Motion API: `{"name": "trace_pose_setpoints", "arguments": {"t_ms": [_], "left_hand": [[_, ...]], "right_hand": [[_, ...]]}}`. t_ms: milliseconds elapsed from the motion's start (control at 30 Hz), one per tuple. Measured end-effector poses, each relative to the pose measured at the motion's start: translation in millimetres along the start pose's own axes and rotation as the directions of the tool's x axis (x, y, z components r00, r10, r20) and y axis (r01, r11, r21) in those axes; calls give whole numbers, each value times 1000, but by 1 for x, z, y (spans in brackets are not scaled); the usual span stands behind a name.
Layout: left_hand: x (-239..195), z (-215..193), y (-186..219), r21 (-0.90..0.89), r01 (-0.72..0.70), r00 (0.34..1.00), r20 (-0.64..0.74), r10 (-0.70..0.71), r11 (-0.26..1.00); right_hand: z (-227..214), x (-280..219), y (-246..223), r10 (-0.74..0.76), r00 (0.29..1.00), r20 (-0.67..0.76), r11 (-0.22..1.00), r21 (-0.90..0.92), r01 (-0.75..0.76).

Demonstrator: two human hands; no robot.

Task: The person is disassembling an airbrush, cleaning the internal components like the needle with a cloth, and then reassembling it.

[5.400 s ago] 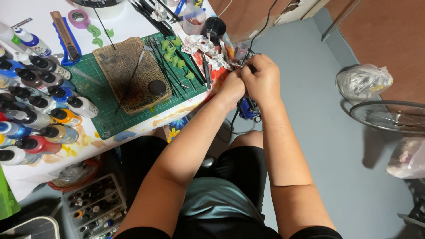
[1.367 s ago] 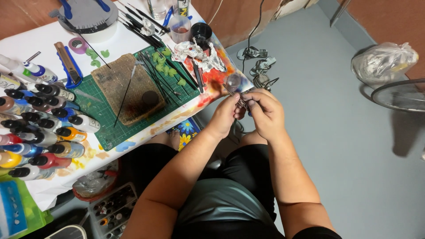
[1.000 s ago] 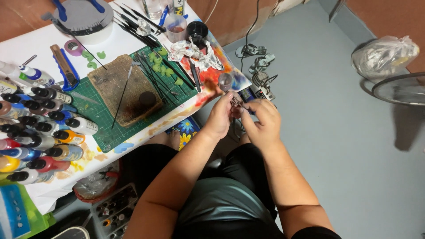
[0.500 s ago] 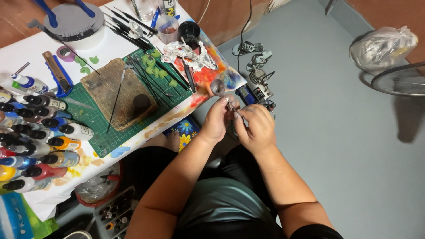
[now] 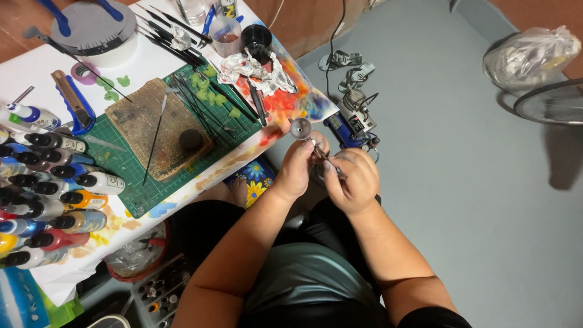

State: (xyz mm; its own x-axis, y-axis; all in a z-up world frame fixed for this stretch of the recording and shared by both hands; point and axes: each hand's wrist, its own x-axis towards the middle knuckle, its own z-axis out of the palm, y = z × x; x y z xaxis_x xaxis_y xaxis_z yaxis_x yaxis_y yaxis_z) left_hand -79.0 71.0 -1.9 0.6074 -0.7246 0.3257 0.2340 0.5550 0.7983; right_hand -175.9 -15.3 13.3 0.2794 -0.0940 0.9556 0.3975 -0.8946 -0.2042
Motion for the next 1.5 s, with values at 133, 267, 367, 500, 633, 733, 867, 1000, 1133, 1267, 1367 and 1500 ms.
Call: {"name": "trace_pose_setpoints", "arguments": {"t_ms": [133,267,367,500,633,733,867,1000,1133,1267,1367,1500], "left_hand": [[-2,2,0,-55,58,998,-22,-59,997],[-4,7,-4,-164,131,985,-86,-146,978],[-8,8,-6,-265,189,962,-141,-232,946],[-4,2,-2,-328,186,962,-133,-240,926],[-1,-7,21,-358,162,962,-149,-227,920],[-6,-29,34,-390,159,948,-196,-250,907],[-30,-46,79,-369,154,949,-204,-241,917],[-62,-63,85,-339,139,948,-225,-224,930],[-80,-70,89,-303,136,948,-236,-213,943],[-83,-81,84,-324,116,956,-221,-194,939],[-80,-81,86,-334,112,962,-199,-186,936],[-78,-82,89,-330,119,969,-165,-182,936]], "right_hand": [[4,1,0,3,1000,-10,1000,3,-3],[6,4,0,24,1000,17,1000,-5,-24],[7,3,3,25,999,31,1000,-6,-25],[4,4,6,110,991,73,992,59,-115],[14,1,25,256,964,69,965,47,-259],[31,16,35,277,946,167,953,74,-292],[61,23,34,307,908,286,936,80,-342],[98,43,26,139,903,406,962,162,-221],[148,50,38,-25,875,483,987,151,-55],[188,60,48,-39,742,669,998,-12,63],[203,67,48,47,619,784,972,-179,153],[216,67,51,111,518,848,939,-260,224]]}}
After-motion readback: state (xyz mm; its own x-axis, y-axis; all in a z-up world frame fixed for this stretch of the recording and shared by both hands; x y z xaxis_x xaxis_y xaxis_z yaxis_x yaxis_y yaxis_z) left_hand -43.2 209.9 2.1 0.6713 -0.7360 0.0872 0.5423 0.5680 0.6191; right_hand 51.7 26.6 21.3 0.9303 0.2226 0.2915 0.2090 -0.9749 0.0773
